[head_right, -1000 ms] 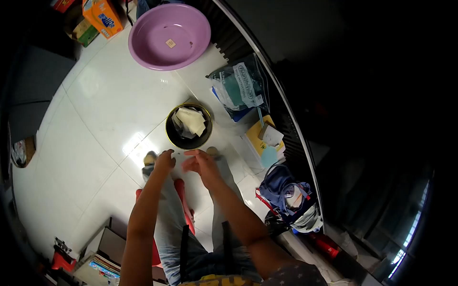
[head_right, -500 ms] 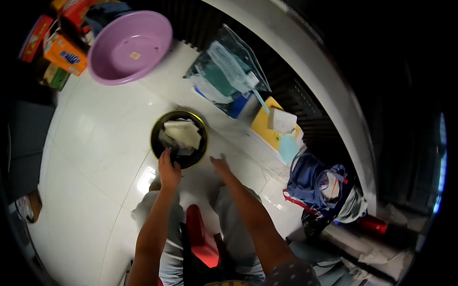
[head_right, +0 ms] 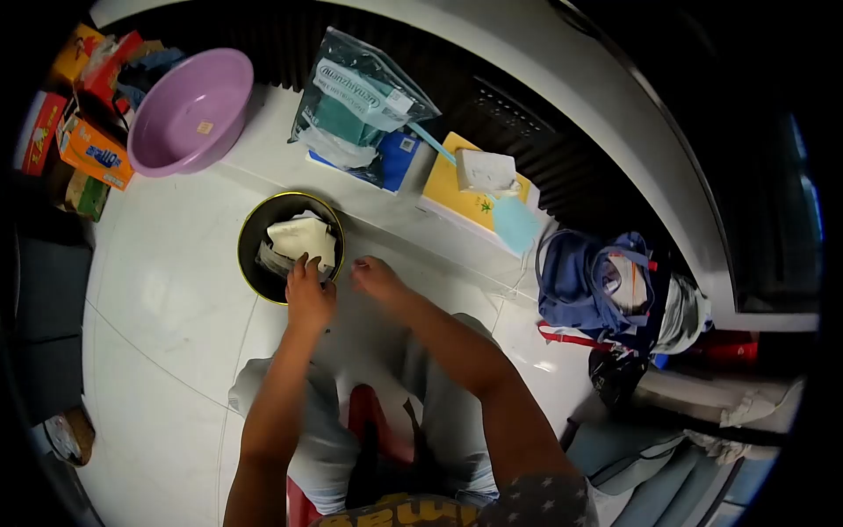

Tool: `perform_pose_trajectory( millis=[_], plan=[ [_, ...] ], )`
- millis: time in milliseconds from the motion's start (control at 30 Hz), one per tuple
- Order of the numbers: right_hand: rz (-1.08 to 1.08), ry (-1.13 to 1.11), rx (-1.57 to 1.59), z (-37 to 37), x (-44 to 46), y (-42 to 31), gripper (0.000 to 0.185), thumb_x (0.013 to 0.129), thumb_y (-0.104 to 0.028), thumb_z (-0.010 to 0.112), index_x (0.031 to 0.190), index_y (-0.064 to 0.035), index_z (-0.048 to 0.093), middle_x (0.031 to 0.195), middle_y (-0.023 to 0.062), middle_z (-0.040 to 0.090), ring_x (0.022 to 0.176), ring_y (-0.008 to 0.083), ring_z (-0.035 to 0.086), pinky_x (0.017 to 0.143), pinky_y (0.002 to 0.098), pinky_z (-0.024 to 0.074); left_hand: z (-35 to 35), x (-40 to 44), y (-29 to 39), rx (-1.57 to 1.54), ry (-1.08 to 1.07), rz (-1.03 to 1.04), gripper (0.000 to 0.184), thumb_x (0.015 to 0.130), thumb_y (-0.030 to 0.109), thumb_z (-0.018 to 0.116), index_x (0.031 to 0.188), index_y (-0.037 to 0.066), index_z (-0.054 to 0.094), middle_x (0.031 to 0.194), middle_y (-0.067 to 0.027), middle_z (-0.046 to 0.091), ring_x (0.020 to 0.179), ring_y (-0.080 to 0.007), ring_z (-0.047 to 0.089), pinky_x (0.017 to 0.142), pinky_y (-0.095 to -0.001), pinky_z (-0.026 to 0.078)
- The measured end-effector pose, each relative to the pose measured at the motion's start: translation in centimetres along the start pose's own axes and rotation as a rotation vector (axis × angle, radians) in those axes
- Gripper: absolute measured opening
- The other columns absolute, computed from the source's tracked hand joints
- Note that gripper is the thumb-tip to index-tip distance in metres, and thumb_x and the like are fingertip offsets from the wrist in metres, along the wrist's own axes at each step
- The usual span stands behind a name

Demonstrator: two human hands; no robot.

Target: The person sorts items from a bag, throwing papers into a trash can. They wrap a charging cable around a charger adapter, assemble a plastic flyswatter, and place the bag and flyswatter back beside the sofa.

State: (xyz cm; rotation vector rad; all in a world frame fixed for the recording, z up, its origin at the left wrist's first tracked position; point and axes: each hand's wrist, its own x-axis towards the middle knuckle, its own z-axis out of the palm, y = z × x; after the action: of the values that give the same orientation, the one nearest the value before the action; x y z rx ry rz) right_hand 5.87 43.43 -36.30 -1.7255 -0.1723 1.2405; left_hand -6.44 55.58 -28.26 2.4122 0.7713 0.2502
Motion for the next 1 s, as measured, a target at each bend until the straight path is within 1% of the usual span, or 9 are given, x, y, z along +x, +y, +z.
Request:
perform_pose_trajectory(
  millis=[67,200,267,400,567,700,833,900,1000],
  plan=[
    [0.011,-0.041,-0.003,-1.2,-1.8,-2.4,0.032,0.083,-0.007,0.050,0.114,0.0003,0.049,0.102,0.0115,0.057,0.078,0.0172,0.059,0.065,0.0285,0.0496,0.6,0.0,-0.7,0.010,-0.054,-0.013,0.048,0.070,0.015,0.058,0.115,0.003,0.048,0.125,-0.0170,0.043,0.114,-0.0345,0.042,0.094,-0.0468,0.034],
    [-0.089,0.137,0.109,-1.9,-6.2,-4.1,0.035,0.080,-0.002,0.049,0.115,-0.0041,0.050,0.106,0.0123,0.056,0.073,0.0162,0.059,0.059,0.0271,0.0482,0.6,-0.9,-0.9,0.009,-0.027,0.057,0.041,0.071,0.010,0.056,0.111,0.004,0.052,0.117,-0.0172,0.051,0.107,-0.0341,0.048,0.090,-0.0442,0.038],
    [-0.417,0.287,0.037,-3.4,-7.2,-4.2,0.039,0.077,0.003,0.048,0.114,-0.0071,0.051,0.102,0.0109,0.058,0.075,0.0156,0.060,0.059,0.0270,0.0473,0.2,-1.2,-1.3,-0.233,-0.087,0.018,0.035,0.070,0.000,0.051,0.105,0.006,0.057,0.106,-0.0174,0.057,0.099,-0.0348,0.053,0.084,-0.0408,0.042],
    [-0.374,0.548,-0.434,-13.3,-6.0,-1.6,0.036,0.073,0.003,0.050,0.108,-0.0038,0.056,0.097,0.0093,0.060,0.081,0.0174,0.059,0.066,0.0299,0.0473,0.2,-1.9,-2.7,-0.230,-0.055,0.141,0.036,0.068,-0.008,0.046,0.098,0.007,0.060,0.100,-0.0183,0.059,0.094,-0.0361,0.054,0.081,-0.0390,0.045],
    [0.103,0.660,0.074,-19.6,-10.6,-1.0,0.035,0.075,-0.010,0.055,0.110,-0.0056,0.054,0.092,0.0067,0.056,0.082,0.0187,0.056,0.069,0.0333,0.0474,1.7,-1.3,-3.7,-0.163,0.001,0.194,0.037,0.065,-0.009,0.045,0.095,0.007,0.061,0.105,-0.0171,0.058,0.098,-0.0352,0.053,0.083,-0.0389,0.044],
    [0.095,0.772,0.231,-22.7,-10.5,1.1,0.034,0.075,-0.015,0.057,0.108,-0.0062,0.052,0.092,0.0056,0.054,0.078,0.0211,0.057,0.066,0.0346,0.0479,2.4,-0.9,-1.1,-0.203,0.001,0.253,0.039,0.063,-0.012,0.043,0.094,0.005,0.060,0.106,-0.0181,0.056,0.103,-0.0355,0.051,0.086,-0.0388,0.043],
    [0.074,0.727,0.299,-25.6,-9.8,2.8,0.032,0.075,-0.016,0.056,0.105,-0.0064,0.053,0.089,0.0054,0.055,0.075,0.0210,0.058,0.063,0.0351,0.0477,2.1,-0.7,4.8,-0.212,-0.104,0.332,0.042,0.064,-0.011,0.046,0.100,0.006,0.058,0.119,-0.0163,0.049,0.104,-0.0342,0.051,0.087,-0.0380,0.043],
    [0.161,0.536,0.010,-26.0,-8.6,3.2,0.030,0.075,-0.018,0.056,0.102,-0.0072,0.054,0.085,0.0051,0.056,0.071,0.0198,0.059,0.062,0.0344,0.0472,0.7,-0.8,8.8,-0.181,-0.121,0.361,0.043,0.065,-0.009,0.048,0.104,0.005,0.056,0.124,-0.0158,0.044,0.104,-0.0341,0.051,0.087,-0.0377,0.043],
    [0.155,0.522,-0.119,-24.6,-6.6,2.6,0.029,0.074,-0.019,0.055,0.101,-0.0080,0.055,0.082,0.0050,0.057,0.070,0.0180,0.059,0.059,0.0329,0.0470,-0.5,-0.7,12.1,-0.312,-0.263,0.296,0.042,0.065,-0.011,0.050,0.105,0.004,0.055,0.123,-0.0194,0.043,0.106,-0.0345,0.050,0.089,-0.0358,0.043]
  ],
)
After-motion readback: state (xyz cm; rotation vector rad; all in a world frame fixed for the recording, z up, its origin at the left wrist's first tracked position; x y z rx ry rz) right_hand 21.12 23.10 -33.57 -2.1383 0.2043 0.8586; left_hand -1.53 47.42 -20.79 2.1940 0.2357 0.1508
